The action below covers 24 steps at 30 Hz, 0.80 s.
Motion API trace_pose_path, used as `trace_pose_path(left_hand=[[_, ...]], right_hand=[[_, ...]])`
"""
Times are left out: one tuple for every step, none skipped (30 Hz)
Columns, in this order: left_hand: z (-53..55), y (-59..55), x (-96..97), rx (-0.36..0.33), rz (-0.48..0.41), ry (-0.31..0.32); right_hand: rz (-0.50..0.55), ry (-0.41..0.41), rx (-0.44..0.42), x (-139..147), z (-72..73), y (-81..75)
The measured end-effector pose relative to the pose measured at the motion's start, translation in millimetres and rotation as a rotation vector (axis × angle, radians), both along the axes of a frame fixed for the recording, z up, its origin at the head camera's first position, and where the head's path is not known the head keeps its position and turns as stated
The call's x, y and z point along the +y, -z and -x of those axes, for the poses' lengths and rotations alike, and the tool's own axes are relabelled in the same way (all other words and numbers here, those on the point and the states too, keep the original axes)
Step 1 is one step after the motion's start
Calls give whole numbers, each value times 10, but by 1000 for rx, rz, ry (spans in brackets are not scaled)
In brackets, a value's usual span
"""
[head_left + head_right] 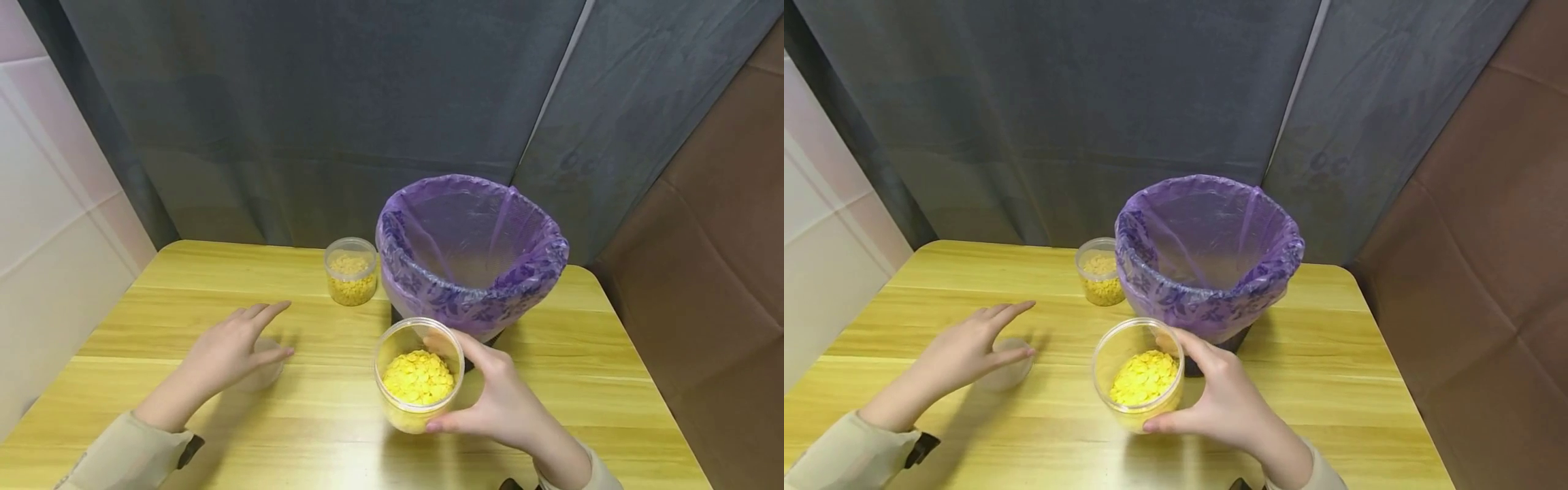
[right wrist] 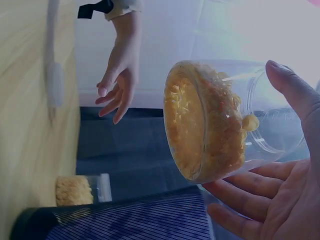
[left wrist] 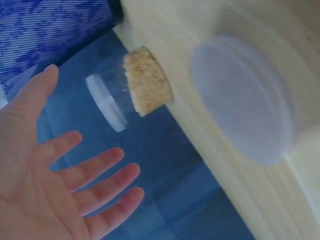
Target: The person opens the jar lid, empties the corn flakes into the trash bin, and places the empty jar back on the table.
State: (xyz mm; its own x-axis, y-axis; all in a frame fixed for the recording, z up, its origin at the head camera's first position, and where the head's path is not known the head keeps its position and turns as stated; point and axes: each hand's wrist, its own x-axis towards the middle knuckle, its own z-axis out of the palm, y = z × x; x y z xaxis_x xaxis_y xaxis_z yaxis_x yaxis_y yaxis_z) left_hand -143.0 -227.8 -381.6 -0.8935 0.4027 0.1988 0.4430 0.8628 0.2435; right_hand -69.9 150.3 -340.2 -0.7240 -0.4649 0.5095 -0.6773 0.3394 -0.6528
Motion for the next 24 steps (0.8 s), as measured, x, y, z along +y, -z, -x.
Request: trace_pose_path(left_hand=[[-3,-22,17,10,-9,2],[-2,-38,35,22,-20,7],[1,-55,53,35,-32,12],[1,-74,73,49,-42,17],[2,-95,93,61,-56,22],[0,-117,114,70,-68,26],[-2,-140,136,80,-80,30],[-3,-162,158,88,-89,31],[-9,-193,182,93,-96,33],[-16,-222,208,98,-104,36],[-24,-251,237,102,-113,40],[-34,-282,271,104,-122,43],[-45,-314,307,105,-132,46],[-57,-344,343,102,-144,49],[-67,-372,380,99,-156,54],[-77,-399,417,95,-171,60],[-88,-427,454,89,-186,62],[-97,-453,487,85,-201,66],[-102,-476,520,83,-218,70],[-104,-499,550,82,-236,73],[-103,-520,579,83,-254,77],[-100,-542,608,83,-272,81],[-95,-563,636,85,-290,84],[-86,-582,662,91,-306,89]], right_hand=[[6,6,-1,16,-7,-22],[12,13,-3,33,-15,-44],[21,17,-9,51,-22,-63],[30,21,-14,70,-28,-79],[33,30,-14,91,-36,-94],[40,34,-17,111,-45,-111],[45,42,-18,131,-54,-129],[49,50,-19,152,-60,-142],[55,56,-21,173,-67,-155],[59,63,-20,193,-74,-168],[62,72,-19,212,-82,-183],[68,78,-19,230,-88,-198],[74,85,-15,249,-95,-212],[81,90,-14,267,-101,-225],[88,98,-10,284,-108,-237],[94,104,3,300,-112,-248],[99,111,7,315,-118,-259],[104,120,11,328,-125,-270],[111,129,11,341,-133,-281],[112,144,13,352,-140,-293],[117,152,18,364,-145,-305],[122,160,20,374,-149,-319],[128,169,15,385,-153,-333],[136,176,15,395,-154,-348]])
